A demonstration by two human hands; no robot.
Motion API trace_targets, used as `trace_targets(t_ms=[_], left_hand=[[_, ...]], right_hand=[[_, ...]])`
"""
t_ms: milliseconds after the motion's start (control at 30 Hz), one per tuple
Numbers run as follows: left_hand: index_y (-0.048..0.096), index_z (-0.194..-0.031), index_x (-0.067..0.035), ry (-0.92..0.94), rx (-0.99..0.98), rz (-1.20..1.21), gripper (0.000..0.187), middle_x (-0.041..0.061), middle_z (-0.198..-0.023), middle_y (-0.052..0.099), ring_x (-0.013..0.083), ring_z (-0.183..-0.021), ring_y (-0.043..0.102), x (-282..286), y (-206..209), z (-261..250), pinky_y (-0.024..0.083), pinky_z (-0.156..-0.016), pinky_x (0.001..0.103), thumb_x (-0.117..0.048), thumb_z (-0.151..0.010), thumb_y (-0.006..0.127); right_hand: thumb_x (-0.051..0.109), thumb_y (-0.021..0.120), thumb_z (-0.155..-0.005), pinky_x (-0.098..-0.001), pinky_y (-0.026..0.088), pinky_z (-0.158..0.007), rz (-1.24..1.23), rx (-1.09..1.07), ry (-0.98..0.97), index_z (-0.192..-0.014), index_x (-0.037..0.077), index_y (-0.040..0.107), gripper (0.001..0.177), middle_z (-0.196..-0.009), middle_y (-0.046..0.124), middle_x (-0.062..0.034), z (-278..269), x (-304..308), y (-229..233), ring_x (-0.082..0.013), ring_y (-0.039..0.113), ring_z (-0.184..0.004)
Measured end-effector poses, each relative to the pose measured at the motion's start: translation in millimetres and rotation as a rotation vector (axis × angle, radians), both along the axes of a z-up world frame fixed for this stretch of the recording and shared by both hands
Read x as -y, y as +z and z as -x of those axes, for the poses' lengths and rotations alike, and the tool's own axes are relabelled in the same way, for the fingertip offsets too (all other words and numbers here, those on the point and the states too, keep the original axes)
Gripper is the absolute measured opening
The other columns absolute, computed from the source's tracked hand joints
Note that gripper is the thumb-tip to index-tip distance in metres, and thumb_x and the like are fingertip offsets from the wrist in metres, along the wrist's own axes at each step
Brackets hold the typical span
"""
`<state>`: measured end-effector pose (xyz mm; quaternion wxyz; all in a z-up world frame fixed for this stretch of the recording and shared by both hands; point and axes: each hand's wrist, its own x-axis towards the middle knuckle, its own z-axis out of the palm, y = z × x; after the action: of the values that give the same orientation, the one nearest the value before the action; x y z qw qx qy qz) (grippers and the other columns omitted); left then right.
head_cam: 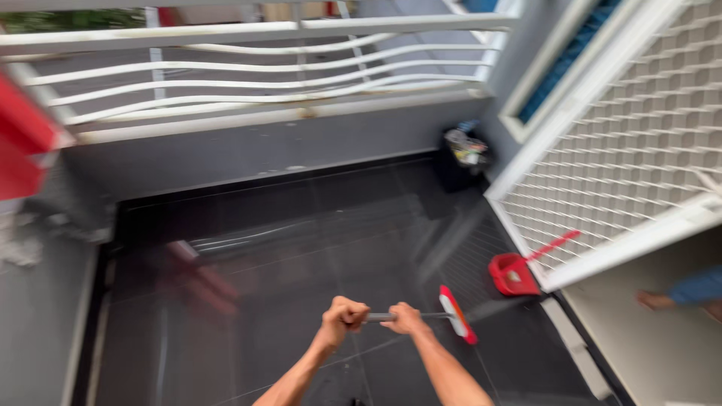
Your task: The person cleans the floor of a balcony using a mop.
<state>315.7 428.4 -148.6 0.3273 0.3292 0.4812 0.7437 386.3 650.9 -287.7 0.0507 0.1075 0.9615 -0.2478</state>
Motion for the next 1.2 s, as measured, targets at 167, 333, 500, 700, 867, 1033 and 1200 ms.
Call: trace_targets(t_ms=[167, 333, 500, 700, 867, 1033, 1200], left_hand=[[0.022, -0.055, -0.009, 0.035, -0.146, -0.133, 0.031, 0.005, -0.049, 0.028, 0.0151, -0.049, 0.029, 35.0, -13.3, 27.2, 0.035, -0.059, 0.033, -0.022, -0.079, 0.037], [0.023, -0.048, -0.007, 0.098, -0.001, 0.013, 0.033, 0.005, -0.046, 0.027, 0.0156, -0.045, 0.026, 127.6, 6.6, 45.5, 0.027, -0.043, 0.033, -0.023, -0.074, 0.036], [0.024, -0.049, -0.008, 0.251, -0.093, 0.097, 0.031, 0.003, -0.045, 0.023, 0.0138, -0.044, 0.022, 266.9, 55.5, 58.3, 0.023, -0.042, 0.033, -0.029, -0.069, 0.036], [0.021, -0.053, -0.009, 0.401, -0.148, -0.08, 0.03, 0.007, -0.044, 0.027, 0.0167, -0.045, 0.022, 422.4, 106.8, 42.6, 0.032, -0.048, 0.037, -0.025, -0.068, 0.041], [0.024, -0.05, -0.006, 0.547, -0.29, 0.103, 0.029, 0.007, -0.043, 0.028, 0.0171, -0.04, 0.025, 492.5, 140.0, 18.8, 0.032, -0.045, 0.034, -0.025, -0.068, 0.037], [0.024, -0.049, -0.005, 0.521, -0.333, 0.182, 0.029, 0.007, -0.043, 0.029, 0.0157, -0.038, 0.026, 506.8, 146.4, 10.8, 0.026, -0.04, 0.033, -0.023, -0.066, 0.039], [0.023, -0.051, -0.005, 0.54, -0.345, 0.228, 0.026, 0.006, -0.047, 0.027, 0.0142, -0.041, 0.023, 474.0, 165.4, 0.0, 0.022, -0.038, 0.032, -0.023, -0.063, 0.038]], right_hand=[[0.033, 0.083, -0.078, -0.0439, 0.055, -0.074, 0.239, 0.059, -0.199, -0.076, 0.008, 0.072, 0.028, -0.082, 0.074, -0.0144, 12.5, 41.5, -7.7, -0.0337, 0.072, -0.082], [0.032, 0.086, -0.076, -0.0429, 0.054, -0.07, 0.296, -0.042, -0.007, -0.078, 0.007, 0.075, 0.028, -0.078, 0.072, -0.0131, 50.0, 130.8, -13.3, -0.0327, 0.071, -0.075], [0.035, 0.082, -0.081, -0.0405, 0.055, -0.071, 0.493, -0.035, 0.162, -0.089, 0.01, 0.078, 0.027, -0.079, 0.072, -0.0117, 81.4, 269.4, -18.4, -0.0294, 0.073, -0.076], [0.032, 0.08, -0.091, -0.0436, 0.053, -0.073, 0.453, -0.261, 0.459, -0.082, 0.004, 0.068, 0.032, -0.085, 0.066, -0.0174, 112.0, 455.5, -26.4, -0.0371, 0.066, -0.082], [0.022, 0.08, -0.089, -0.0422, 0.049, -0.067, 0.732, -0.181, 0.421, -0.077, 0.003, 0.062, 0.029, -0.081, 0.062, -0.0141, 109.7, 564.0, -22.1, -0.0324, 0.061, -0.073], [0.017, 0.083, -0.085, -0.0397, 0.05, -0.065, 0.678, -0.318, 0.509, -0.075, 0.002, 0.06, 0.029, -0.079, 0.06, -0.012, 108.4, 624.9, -1.8, -0.0234, 0.057, -0.072], [0.019, 0.078, -0.092, -0.0378, 0.046, -0.06, 0.785, 0.053, 0.476, -0.071, 0.002, 0.058, 0.034, -0.067, 0.056, -0.0104, 110.1, 595.6, 20.3, -0.0178, 0.053, -0.062]])
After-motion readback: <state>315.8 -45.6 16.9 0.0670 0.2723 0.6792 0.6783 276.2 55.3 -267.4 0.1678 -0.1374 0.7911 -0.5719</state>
